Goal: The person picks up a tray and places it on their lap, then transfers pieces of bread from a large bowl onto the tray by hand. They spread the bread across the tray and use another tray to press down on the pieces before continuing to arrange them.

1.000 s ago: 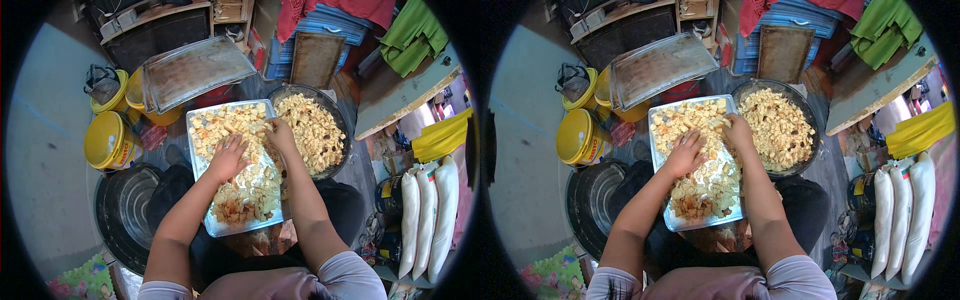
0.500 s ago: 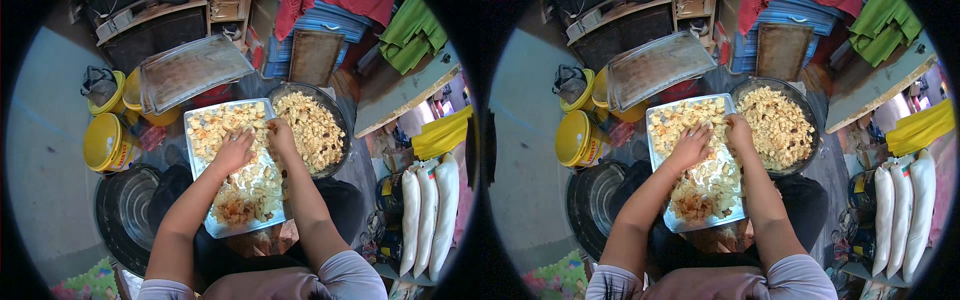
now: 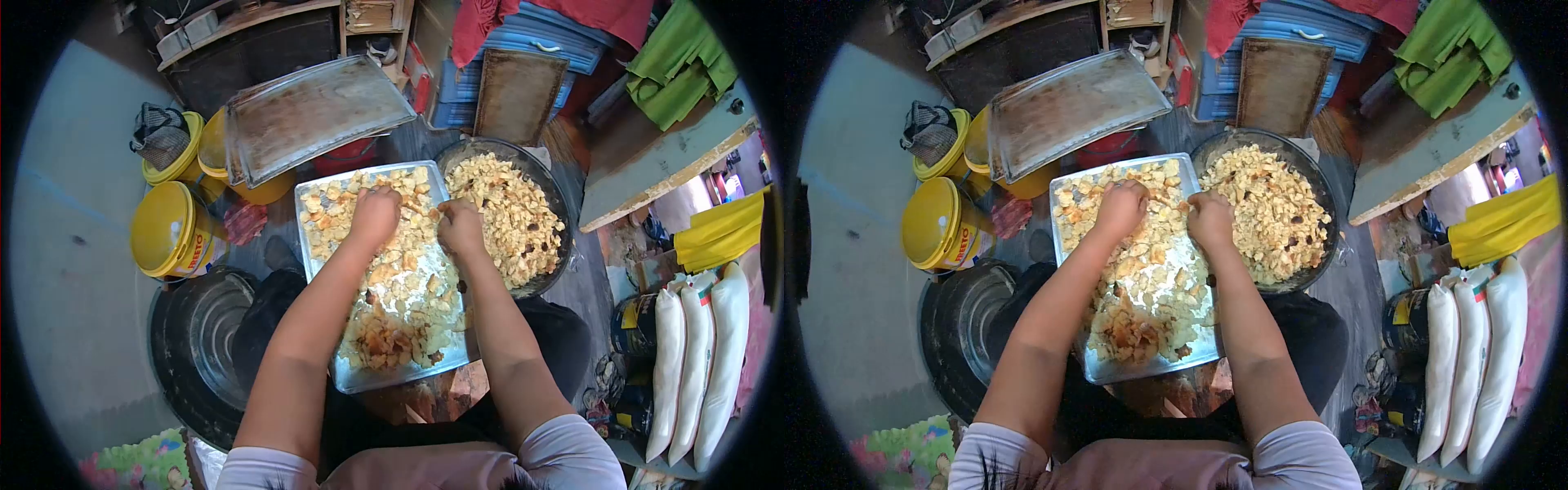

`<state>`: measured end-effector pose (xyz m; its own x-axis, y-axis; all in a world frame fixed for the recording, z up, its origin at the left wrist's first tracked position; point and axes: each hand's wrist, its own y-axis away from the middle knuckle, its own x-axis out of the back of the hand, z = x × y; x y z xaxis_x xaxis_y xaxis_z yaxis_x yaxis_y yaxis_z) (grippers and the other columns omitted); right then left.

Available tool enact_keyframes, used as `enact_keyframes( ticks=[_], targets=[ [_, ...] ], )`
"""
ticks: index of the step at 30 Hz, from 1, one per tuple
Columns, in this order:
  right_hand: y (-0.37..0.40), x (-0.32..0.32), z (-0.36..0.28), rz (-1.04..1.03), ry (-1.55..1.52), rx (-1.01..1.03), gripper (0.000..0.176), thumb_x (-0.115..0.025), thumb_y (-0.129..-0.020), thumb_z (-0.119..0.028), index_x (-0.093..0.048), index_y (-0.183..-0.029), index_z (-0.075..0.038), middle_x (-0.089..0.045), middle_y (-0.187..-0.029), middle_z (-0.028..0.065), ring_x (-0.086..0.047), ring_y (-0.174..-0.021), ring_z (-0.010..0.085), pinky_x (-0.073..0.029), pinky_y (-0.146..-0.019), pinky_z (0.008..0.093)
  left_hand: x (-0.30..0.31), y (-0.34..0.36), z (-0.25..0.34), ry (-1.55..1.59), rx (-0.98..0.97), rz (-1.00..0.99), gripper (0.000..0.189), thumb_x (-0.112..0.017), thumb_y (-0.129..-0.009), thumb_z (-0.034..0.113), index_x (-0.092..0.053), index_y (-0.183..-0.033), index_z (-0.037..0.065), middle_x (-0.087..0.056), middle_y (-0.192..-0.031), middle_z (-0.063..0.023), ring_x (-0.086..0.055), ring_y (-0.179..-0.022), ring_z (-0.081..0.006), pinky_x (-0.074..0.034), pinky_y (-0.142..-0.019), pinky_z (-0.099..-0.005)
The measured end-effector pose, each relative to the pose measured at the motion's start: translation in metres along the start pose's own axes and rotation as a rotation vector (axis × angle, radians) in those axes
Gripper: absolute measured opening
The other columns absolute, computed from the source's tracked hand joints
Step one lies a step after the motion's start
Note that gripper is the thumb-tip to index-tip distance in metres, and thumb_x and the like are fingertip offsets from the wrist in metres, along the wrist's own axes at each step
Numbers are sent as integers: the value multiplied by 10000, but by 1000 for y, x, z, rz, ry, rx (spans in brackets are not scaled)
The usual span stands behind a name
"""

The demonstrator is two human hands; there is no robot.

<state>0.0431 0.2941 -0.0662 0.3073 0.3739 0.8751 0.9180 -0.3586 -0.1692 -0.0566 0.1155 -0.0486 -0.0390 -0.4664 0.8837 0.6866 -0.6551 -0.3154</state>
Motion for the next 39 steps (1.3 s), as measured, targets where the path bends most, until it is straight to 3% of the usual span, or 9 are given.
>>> enact_keyframes(
  ticks=[5,12,18,21,23,27,29,30,39],
  targets=[
    [-5,-8,2,-44,-154,3,241,-615,-764,-167,-690,-986,-113,-604,-1018,95,-543,-1018,288,-391,-851,435,31,11,-13,57,17,249,109,-582,-793,145,-651,-773,63,-640,-803,-124,-605,-791,-305,-425,-780,-423],
    [-7,-7,-10,24,-274,-8,254,-616,-781,-191,-685,-1013,-116,-606,-1013,90,-541,-1019,286,-381,-865,439,67,40,-75,-112,300,196,133,-633,-751,169,-692,-807,64,-671,-830,-117,-617,-869,-296,-439,-767,-435],
    [-3,3,-29,121,-201,67,236,-620,-784,-187,-676,-991,-88,-607,-1004,118,-551,-986,307,-407,-866,423,52,55,-72,-130,390,16,215,-603,-781,195,-688,-945,85,-647,-1032,-120,-569,-996,-309,-412,-815,-472],
    [4,6,-40,88,-322,69,236,-616,-790,-186,-667,-987,-66,-609,-975,146,-558,-947,339,-444,-841,420,50,53,-77,-78,257,209,313,-582,-821,236,-642,-1091,88,-618,-1128,-123,-539,-1076,-313,-374,-890,-461],
    [11,-3,-40,-68,-271,314,220,-606,-801,-184,-667,-972,-61,-604,-935,161,-558,-911,349,-460,-830,416,42,55,-85,-62,298,-86,416,-556,-853,300,-580,-1218,102,-572,-1218,-146,-457,-1207,-334,-314,-950,-490],
    [18,2,-57,-108,-77,338,259,-606,-775,-175,-665,-1011,-87,-600,-931,122,-546,-952,310,-438,-856,407,47,64,-67,-64,224,91,419,-532,-881,317,-558,-1243,107,-517,-1310,-146,-403,-1279,-321,-295,-964,-517],
    [17,-6,-60,-81,-108,276,281,-605,-768,-171,-663,-1033,-96,-597,-941,106,-540,-966,296,-429,-865,409,55,75,-48,-129,176,-5,391,-544,-877,311,-590,-1182,71,-502,-1333,-128,-451,-1232,-298,-313,-955,-485],
    [17,-14,-60,-116,-83,346,291,-603,-766,-165,-660,-1044,-101,-598,-950,102,-538,-974,291,-423,-866,418,79,73,-26,-101,270,-360,482,-526,-892,360,-517,-1284,80,-416,-1409,-159,-375,-1307,-319,-280,-1012,-509],
    [61,-4,-84,-235,-213,498,326,-649,-762,-220,-648,-1070,-114,-578,-1032,111,-514,-1026,300,-389,-898,419,29,121,-12,-146,189,-237,637,-479,-909,443,-300,-1451,158,-125,-1541,-165,-117,-1417,-366,-107,-1101,-587]
  ],
)
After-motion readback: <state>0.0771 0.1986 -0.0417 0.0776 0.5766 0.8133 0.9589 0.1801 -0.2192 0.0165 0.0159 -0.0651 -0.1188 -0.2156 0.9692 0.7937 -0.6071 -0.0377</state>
